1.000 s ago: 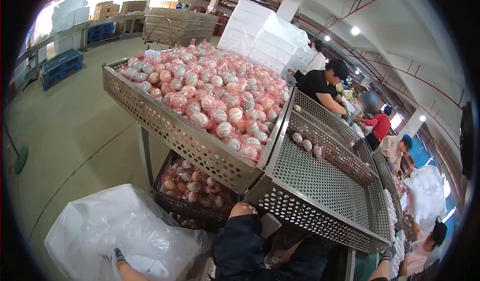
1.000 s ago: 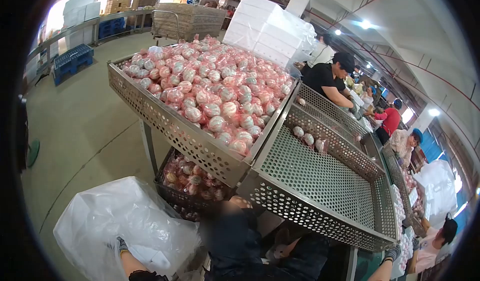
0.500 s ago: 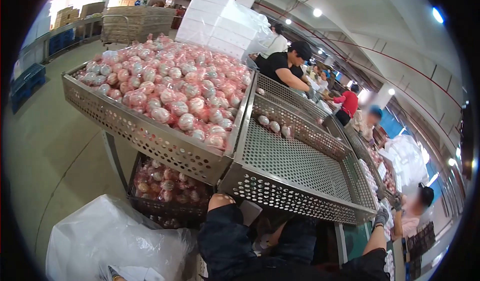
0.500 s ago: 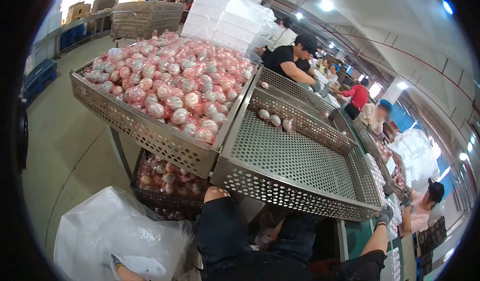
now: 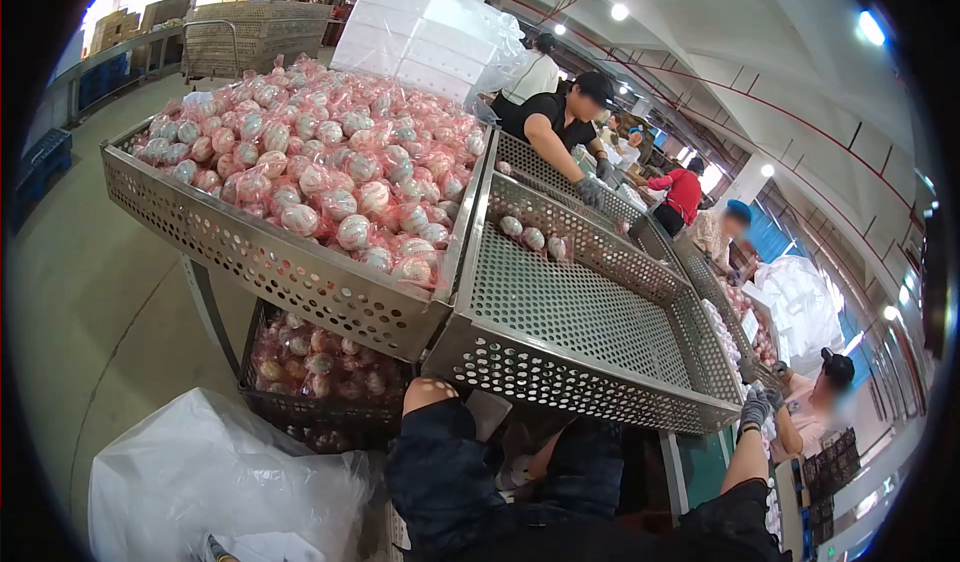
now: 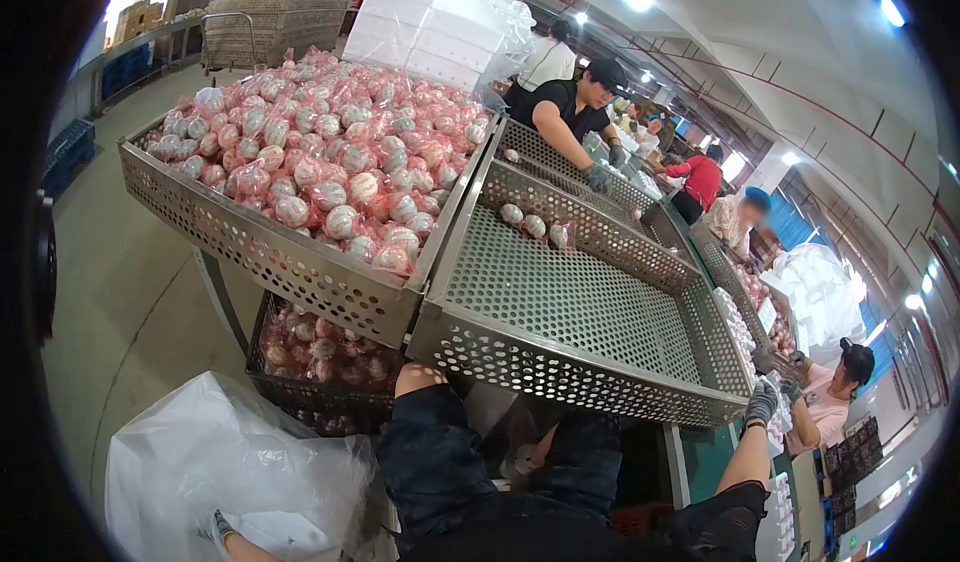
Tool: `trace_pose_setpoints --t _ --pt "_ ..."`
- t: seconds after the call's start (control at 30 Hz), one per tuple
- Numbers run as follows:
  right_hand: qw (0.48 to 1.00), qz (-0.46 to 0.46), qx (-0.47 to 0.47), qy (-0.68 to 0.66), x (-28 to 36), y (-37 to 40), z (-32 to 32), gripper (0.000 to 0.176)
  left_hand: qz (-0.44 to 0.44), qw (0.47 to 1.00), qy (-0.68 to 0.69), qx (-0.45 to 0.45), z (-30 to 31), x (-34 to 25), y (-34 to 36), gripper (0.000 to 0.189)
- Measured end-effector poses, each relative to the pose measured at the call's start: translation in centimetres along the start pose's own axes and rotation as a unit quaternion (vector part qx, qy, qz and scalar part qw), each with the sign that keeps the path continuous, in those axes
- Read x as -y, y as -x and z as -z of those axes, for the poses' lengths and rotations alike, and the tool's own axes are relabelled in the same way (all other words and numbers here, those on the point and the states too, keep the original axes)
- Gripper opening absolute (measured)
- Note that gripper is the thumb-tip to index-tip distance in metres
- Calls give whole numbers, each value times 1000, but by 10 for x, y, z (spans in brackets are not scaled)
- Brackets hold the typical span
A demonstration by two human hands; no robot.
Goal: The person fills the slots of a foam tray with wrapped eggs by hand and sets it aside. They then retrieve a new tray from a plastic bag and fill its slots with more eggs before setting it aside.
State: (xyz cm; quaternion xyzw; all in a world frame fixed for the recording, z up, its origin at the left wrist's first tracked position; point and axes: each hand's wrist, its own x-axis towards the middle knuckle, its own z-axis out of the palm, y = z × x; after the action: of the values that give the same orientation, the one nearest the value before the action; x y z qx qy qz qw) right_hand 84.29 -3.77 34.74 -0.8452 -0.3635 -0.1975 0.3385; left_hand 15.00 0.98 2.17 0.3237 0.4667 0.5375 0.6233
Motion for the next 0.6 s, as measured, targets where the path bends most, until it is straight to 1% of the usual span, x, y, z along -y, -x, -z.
trace_pose_setpoints --t 0.07,0.17,0.2,0.3,0.43,0.47,0.5,0.53,0.6 --pt "999 15 -5 -31 5 3 1 29 -1 1000 7 16 -14 -2 -5 74" --pt "997 27 -14 -64 10 4 -5 28 -4 999 16 36 -31 -6 -9 74" --pt "998 46 0 -39 14 6 -2 28 -5 999 21 42 -34 -8 -10 74" --pt "996 69 1 -54 18 5 -8 28 -7 998 28 50 -43 -12 -11 74" --pt "991 61 14 -120 31 4 -16 25 -11 998 35 58 -53 -15 -14 74" --pt "989 80 2 -126 22 -6 -27 24 -11 998 34 58 -53 -16 -15 74" --pt "989 74 7 -127 18 -8 -29 25 -11 998 35 58 -53 -17 -14 74" --pt "989 70 12 -129 25 -10 -30 25 -10 998 37 55 -53 -18 -14 74" --pt "991 61 20 -116 62 1 -23 25 -11 998 36 49 -53 -20 -15 74"
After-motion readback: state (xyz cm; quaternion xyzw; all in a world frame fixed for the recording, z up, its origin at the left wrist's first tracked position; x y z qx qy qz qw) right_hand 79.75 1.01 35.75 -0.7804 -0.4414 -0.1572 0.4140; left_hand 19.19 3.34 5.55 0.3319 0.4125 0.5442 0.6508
